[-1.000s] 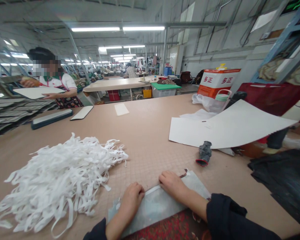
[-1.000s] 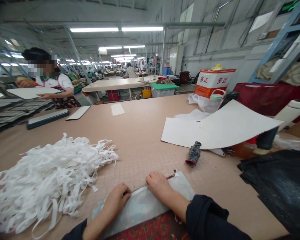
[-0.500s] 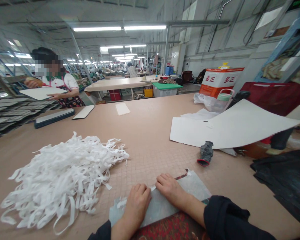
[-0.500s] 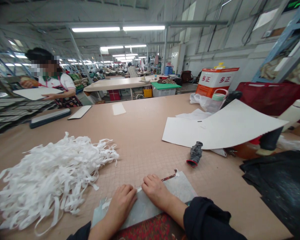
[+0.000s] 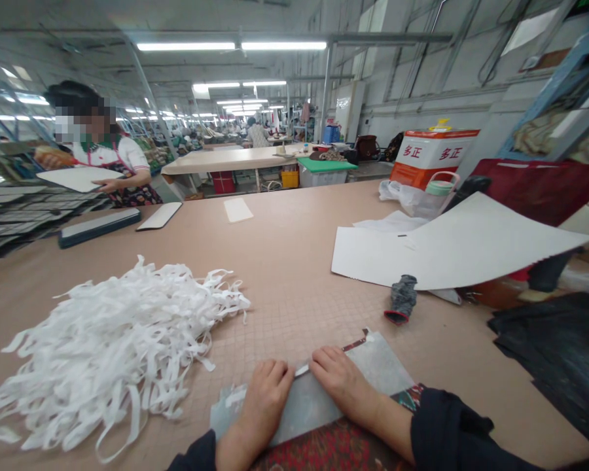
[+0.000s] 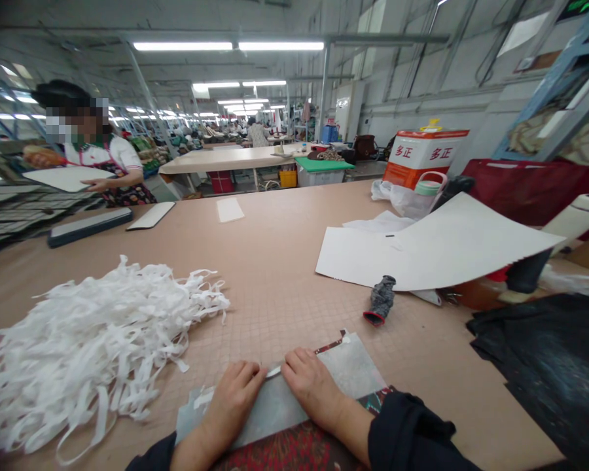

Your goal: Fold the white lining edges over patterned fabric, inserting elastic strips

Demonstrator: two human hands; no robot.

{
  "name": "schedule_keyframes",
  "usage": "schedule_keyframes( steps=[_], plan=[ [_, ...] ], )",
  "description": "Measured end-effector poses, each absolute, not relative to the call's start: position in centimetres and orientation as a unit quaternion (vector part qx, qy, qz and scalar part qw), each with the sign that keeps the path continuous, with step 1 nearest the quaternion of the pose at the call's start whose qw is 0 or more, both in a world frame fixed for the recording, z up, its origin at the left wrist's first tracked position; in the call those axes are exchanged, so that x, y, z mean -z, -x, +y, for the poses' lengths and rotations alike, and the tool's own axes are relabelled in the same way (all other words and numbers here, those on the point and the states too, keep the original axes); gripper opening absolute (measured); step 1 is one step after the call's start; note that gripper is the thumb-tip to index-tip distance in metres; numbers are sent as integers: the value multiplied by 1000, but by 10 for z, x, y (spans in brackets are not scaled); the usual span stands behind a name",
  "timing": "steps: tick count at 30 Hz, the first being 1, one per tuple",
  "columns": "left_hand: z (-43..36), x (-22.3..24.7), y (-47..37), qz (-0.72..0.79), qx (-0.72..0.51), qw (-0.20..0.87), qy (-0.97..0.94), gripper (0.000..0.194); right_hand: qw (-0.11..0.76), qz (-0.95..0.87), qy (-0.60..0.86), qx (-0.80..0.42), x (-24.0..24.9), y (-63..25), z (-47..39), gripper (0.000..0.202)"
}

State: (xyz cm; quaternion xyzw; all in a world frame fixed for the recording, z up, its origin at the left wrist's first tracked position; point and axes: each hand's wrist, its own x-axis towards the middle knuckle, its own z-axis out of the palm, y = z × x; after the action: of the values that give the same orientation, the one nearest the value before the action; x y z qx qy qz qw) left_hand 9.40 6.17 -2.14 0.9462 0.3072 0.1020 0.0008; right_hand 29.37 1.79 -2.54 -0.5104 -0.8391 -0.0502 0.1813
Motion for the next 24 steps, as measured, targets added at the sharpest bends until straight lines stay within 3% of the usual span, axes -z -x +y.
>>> schedule_keyframes(
  steps=[13, 24],
  plan=[
    [59, 23, -89, 284, -51, -8, -957, 34, 219, -812, 541, -6, 33, -296, 8, 14],
    [57, 26, -88, 236, -52, -68, -968, 33, 186, -833, 520, -5, 28, -294, 5, 15]
  ],
)
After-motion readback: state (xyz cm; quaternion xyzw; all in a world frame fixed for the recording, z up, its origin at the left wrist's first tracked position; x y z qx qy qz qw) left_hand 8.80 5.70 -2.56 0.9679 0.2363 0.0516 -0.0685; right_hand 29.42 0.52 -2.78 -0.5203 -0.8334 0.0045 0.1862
